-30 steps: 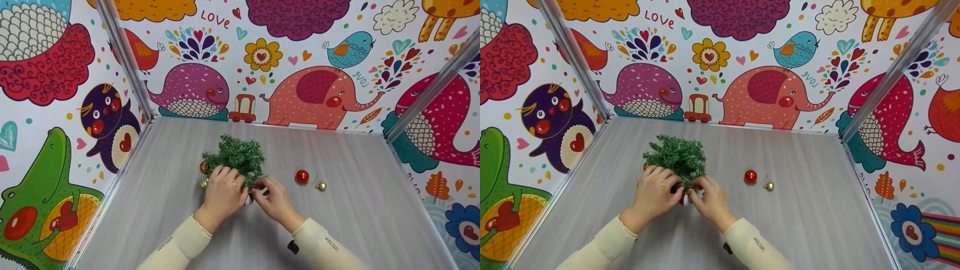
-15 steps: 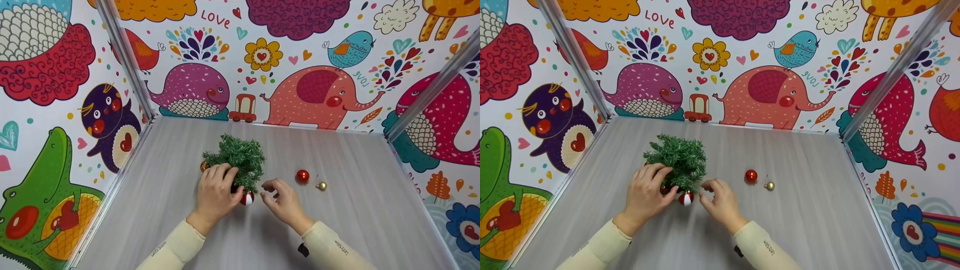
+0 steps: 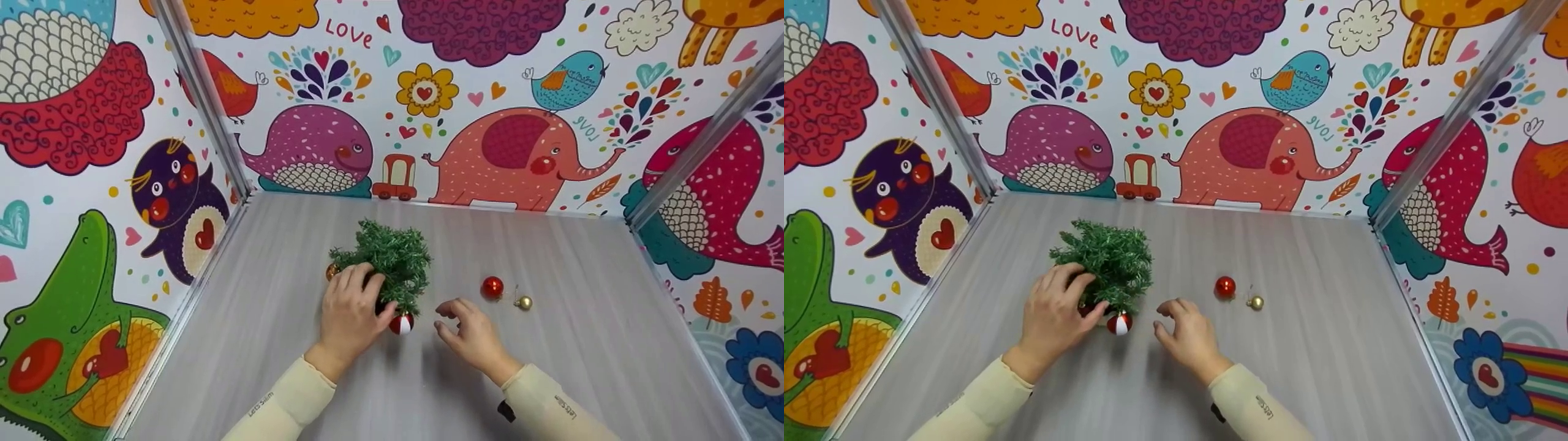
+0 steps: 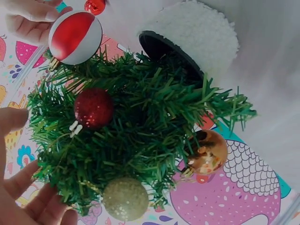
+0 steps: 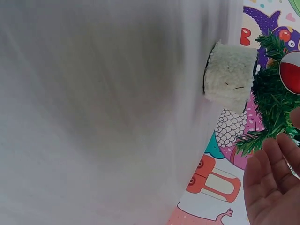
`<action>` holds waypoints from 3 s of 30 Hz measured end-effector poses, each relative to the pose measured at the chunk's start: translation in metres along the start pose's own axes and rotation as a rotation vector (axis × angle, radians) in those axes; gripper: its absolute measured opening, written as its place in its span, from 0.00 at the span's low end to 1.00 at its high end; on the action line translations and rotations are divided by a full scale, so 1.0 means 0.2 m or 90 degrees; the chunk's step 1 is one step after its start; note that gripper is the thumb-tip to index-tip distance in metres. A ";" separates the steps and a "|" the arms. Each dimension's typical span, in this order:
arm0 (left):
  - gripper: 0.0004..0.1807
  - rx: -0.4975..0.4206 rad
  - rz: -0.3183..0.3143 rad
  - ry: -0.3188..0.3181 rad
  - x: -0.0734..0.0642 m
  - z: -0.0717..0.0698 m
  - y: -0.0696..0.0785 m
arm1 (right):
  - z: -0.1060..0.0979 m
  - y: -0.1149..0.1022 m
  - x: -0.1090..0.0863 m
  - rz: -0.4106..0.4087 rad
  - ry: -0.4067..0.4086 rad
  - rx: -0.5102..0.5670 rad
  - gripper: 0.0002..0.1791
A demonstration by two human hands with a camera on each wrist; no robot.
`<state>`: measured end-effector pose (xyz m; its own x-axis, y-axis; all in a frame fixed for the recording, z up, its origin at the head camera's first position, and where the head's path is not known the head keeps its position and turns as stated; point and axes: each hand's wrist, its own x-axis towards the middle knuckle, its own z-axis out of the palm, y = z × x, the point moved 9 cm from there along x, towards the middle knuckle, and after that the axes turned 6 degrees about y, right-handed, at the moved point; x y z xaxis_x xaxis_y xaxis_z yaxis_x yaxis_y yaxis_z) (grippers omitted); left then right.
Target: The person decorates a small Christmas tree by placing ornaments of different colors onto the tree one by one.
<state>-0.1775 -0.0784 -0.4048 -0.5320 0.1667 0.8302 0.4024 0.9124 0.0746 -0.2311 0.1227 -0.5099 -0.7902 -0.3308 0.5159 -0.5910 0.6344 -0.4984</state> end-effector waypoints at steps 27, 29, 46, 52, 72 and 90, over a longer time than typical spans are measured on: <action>0.26 0.024 -0.010 -0.037 0.02 0.03 0.00 | -0.23 0.45 -0.09 0.035 0.016 -0.190 0.15; 0.24 0.024 -0.009 -0.034 0.02 0.03 0.00 | -0.27 0.54 -0.10 0.069 0.028 -0.199 0.15; 0.24 0.030 -0.012 -0.026 0.01 0.03 0.00 | -0.33 0.90 -0.13 0.240 -0.018 -0.245 0.19; 0.24 0.029 -0.011 -0.029 0.01 0.03 0.00 | -0.32 0.91 -0.13 0.228 -0.013 -0.243 0.15; 0.20 0.005 0.025 -0.063 0.02 0.01 -0.06 | -0.30 0.91 -0.12 0.185 0.036 -0.250 0.07; 0.18 -0.046 0.041 -0.126 0.02 0.00 -0.15 | -0.29 0.91 -0.12 0.193 0.020 -0.237 0.07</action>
<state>-0.1905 -0.1052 -0.4037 -0.6363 0.3003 0.7106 0.4890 0.8694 0.0705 -0.3098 0.2862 -0.5736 -0.9096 -0.0744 0.4088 -0.2311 0.9083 -0.3488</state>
